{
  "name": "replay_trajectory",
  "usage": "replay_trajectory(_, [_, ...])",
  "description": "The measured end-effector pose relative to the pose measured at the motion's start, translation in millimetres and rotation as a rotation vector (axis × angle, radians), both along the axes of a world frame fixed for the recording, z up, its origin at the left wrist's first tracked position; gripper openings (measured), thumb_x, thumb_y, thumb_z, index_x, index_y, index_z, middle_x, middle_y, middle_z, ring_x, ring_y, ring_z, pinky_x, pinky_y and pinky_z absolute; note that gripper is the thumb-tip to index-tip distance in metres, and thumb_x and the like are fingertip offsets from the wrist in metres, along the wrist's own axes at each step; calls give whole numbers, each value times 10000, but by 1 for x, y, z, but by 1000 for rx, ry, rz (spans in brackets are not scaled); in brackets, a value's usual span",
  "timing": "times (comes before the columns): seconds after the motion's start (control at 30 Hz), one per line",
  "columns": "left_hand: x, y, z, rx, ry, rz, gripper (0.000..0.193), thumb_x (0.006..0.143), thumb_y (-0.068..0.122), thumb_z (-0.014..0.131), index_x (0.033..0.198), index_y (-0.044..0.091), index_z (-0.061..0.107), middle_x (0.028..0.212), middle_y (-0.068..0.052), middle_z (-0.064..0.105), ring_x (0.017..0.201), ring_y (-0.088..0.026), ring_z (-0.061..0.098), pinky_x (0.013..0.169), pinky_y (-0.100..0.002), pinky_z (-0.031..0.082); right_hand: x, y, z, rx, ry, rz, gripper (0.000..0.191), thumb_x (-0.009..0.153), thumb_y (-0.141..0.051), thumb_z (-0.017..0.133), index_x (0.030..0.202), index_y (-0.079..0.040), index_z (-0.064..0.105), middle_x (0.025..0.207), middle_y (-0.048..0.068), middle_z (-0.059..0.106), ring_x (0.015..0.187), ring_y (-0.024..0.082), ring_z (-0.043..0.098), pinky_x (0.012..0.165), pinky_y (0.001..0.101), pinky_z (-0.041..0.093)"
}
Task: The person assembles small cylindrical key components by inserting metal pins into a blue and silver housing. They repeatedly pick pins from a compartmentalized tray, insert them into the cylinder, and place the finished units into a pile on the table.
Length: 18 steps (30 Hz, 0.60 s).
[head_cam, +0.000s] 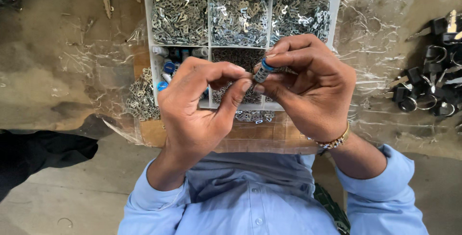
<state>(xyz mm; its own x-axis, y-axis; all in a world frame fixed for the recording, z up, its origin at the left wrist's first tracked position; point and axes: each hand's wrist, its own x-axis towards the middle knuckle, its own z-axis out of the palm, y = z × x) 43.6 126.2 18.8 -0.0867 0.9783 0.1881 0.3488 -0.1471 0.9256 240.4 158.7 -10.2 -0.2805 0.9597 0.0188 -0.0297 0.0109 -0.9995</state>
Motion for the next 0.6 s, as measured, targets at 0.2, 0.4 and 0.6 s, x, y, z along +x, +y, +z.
replay_trajectory(0.2, [3, -1, -3, 30, -217, -55, 131, 961, -72, 729, 1073, -23, 681, 1066, -106, 726, 996, -153, 718, 842, -253, 585, 0, 0, -1, -7, 86, 29, 314, 911, 166, 800, 1141, 42, 625, 1254, 123, 585, 1142, 134, 667, 955, 255, 665])
replay_trajectory(0.4, [5, -3, -9, 41, -181, -73, 110, 993, -79, 767, 1042, -20, 690, 995, -83, 729, 979, -136, 763, 863, -222, 611, 0, -1, -3, 51, 39, 30, 290, 908, 146, 833, 1048, 48, 599, 1228, 119, 592, 1088, 113, 677, 957, 238, 649])
replay_trajectory(0.6, [0, -4, -10, -35, -177, -99, 149, 931, -92, 784, 1027, -18, 697, 1043, -90, 718, 920, -126, 735, 839, -223, 592, 1, 1, 3, 122, -138, 36, 284, 831, 121, 876, 995, 29, 664, 1163, 139, 652, 928, 94, 673, 780, 191, 573])
